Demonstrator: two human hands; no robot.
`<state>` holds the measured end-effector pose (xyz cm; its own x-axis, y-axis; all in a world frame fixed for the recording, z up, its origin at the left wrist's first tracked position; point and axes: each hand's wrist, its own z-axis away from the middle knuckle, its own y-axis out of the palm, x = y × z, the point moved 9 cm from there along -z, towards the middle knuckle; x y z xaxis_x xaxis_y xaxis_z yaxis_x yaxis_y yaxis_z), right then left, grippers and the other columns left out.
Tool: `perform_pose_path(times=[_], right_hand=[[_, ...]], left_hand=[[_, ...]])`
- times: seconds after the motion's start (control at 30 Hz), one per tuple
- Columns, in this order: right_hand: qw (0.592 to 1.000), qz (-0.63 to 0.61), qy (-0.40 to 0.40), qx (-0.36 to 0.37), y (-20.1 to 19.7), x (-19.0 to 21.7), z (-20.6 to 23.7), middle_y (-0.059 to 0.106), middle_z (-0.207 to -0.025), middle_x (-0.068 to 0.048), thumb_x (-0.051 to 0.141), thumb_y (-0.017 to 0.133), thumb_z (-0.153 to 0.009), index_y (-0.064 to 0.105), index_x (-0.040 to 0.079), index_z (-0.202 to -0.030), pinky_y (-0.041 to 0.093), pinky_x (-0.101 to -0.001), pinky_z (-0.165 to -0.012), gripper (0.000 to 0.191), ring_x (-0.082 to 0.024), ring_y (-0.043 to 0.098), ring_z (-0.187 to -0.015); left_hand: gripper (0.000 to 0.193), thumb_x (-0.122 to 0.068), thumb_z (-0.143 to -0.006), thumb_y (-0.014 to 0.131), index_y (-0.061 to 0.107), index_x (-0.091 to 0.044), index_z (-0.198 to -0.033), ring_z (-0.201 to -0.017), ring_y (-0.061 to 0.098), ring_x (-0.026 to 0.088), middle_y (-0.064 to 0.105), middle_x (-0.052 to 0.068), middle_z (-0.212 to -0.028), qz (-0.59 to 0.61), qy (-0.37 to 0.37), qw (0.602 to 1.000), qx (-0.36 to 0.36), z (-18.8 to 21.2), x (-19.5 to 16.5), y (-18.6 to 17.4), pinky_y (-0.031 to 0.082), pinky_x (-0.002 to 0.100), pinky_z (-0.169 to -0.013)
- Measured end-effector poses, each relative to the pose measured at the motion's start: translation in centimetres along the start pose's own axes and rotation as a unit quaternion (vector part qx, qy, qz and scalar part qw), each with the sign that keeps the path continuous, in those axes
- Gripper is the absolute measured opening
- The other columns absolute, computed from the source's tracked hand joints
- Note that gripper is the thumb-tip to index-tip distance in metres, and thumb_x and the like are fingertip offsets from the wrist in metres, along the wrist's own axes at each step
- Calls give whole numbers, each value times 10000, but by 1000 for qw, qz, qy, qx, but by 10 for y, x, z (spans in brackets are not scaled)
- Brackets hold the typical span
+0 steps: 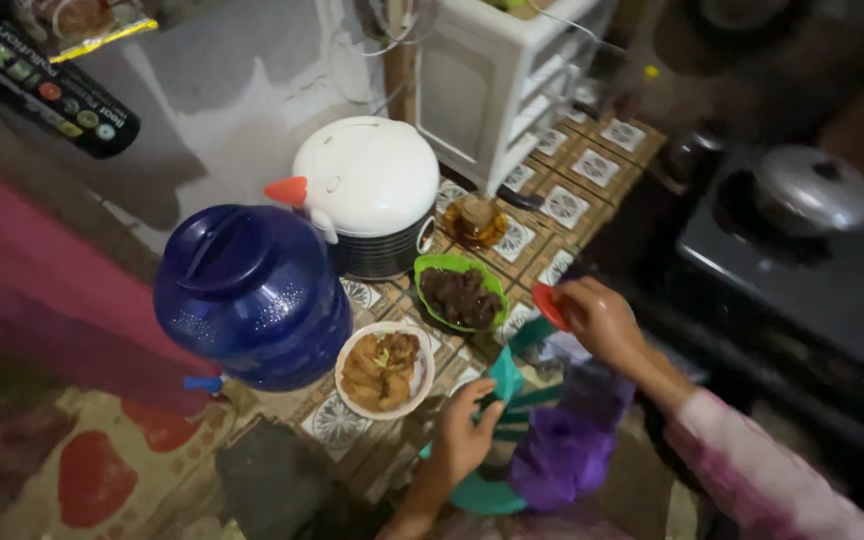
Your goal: The person holds a strainer in a pot of yellow soup on the stove, then carries the strainer to the sink and shakes the liquid into a bowl. They rinse the strainer and bowl, place a plate on the table, and then scrub and rinse a stainless steel thermos flask and its cap at the sink.
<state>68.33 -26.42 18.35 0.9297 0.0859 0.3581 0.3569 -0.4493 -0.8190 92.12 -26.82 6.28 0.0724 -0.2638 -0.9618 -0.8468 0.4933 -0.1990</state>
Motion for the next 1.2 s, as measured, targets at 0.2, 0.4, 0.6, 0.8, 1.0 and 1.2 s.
perform_pose_path(times=[0.2,0.4,0.6,0.8,1.0,1.2], right_hand=[[998,11,-39,43,120,-107,-126,691,-905,-195,175,716,-880,741,87,-983,547,-496,-726,137,-401,675,-811],[1000,8,-19,19,212,-174,-222,706,-998,-196,154,702,-923,760,110,-1022,558,-498,-753,122,-391,688,-858],[993,20,-71,92,260,-162,-238,699,-984,-197,280,835,-711,747,84,-932,567,-460,-823,309,-373,678,-919],[993,-109,22,28,252,-170,-230,685,-1060,-216,288,721,-983,677,60,-1113,546,-510,-863,266,-420,646,-1000],[992,-96,-59,52,181,-154,-170,610,-1246,-270,257,690,-953,649,110,-1248,510,-548,-898,333,-457,606,-1078],[998,-62,-10,-20,10,-144,-1,467,-1463,-284,213,764,-857,551,90,-1395,448,-562,-1051,591,-493,493,-1299]], left_hand=[[343,-195,-897,776,672,-88,-1206,-1076,686,276,706,125,-1191,-176,72,963,-192,14,8,-26,545,380,-928],[408,-119,-815,774,682,-93,-1211,-1136,695,295,725,147,-1202,-122,-144,963,-193,17,95,26,526,386,-961],[378,-139,-827,769,735,-142,-1203,-1050,744,259,760,128,-1152,-173,-183,927,-277,83,170,31,580,377,-885],[403,-187,-801,810,739,-128,-1193,-1030,744,240,762,124,-1134,-182,-163,914,-324,91,182,40,589,374,-858],[389,-176,-828,792,721,-112,-1206,-1040,744,231,752,107,-1183,-177,-202,935,-233,33,142,45,576,339,-875],[356,-126,-847,745,723,-83,-1199,-998,745,238,764,119,-1149,-142,-95,976,-135,-25,82,68,573,347,-871]])
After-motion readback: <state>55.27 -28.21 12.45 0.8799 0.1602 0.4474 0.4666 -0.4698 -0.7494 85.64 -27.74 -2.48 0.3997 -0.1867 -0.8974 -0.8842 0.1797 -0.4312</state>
